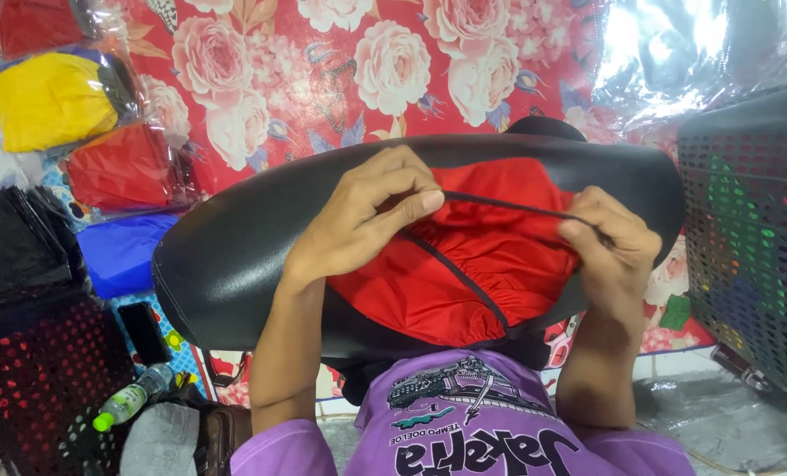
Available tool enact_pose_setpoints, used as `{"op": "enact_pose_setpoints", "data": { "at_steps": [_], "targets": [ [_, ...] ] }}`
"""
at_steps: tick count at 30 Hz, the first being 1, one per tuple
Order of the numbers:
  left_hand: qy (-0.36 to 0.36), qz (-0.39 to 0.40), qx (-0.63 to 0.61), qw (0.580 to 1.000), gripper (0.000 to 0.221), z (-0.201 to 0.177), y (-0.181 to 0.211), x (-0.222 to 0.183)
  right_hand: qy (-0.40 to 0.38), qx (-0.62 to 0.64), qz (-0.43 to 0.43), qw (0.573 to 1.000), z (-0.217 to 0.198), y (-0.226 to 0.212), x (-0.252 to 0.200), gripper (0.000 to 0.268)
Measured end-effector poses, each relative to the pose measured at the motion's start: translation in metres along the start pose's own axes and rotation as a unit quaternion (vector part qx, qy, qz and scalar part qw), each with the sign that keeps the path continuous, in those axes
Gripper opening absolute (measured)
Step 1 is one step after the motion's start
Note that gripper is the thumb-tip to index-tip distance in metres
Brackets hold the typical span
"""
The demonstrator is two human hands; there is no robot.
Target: Fitting an elastic band around the edge of a red fabric seat cover.
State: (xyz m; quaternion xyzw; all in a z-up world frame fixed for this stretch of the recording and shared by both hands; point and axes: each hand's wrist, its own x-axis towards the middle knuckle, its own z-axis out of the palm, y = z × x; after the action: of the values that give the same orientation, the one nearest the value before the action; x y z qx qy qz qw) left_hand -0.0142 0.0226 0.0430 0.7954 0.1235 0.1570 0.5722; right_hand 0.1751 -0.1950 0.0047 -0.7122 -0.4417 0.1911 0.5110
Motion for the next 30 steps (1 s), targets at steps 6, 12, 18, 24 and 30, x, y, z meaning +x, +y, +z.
{"op": "enact_pose_setpoints", "data": {
  "at_steps": [6, 12, 18, 24, 30],
  "targets": [
    [-0.015, -0.006, -0.11, 0.994, 0.017, 0.007, 0.004, 0.001, 0.051, 0.175, 0.087, 0.979, 0.002, 0.009, -0.007, 0.029],
    [0.224, 0.142, 0.187, 0.946, 0.01, 0.03, -0.032, 0.002, 0.089, -0.089, -0.141, 0.982, 0.014, 0.0, -0.002, 0.022],
    [0.244, 0.204, 0.323, 0.891, 0.025, 0.028, -0.023, 0.0, 0.29, -0.155, -0.245, 0.912, 0.029, -0.008, 0.003, 0.042],
    [0.218, 0.308, 0.323, 0.868, 0.011, 0.042, -0.014, 0.009, 0.321, -0.135, -0.292, 0.891, 0.043, 0.001, 0.0, 0.029],
    [0.245, 0.359, 0.24, 0.868, 0.013, 0.034, -0.008, 0.006, 0.242, -0.189, -0.257, 0.916, 0.038, -0.014, -0.007, 0.039]
  ]
}}
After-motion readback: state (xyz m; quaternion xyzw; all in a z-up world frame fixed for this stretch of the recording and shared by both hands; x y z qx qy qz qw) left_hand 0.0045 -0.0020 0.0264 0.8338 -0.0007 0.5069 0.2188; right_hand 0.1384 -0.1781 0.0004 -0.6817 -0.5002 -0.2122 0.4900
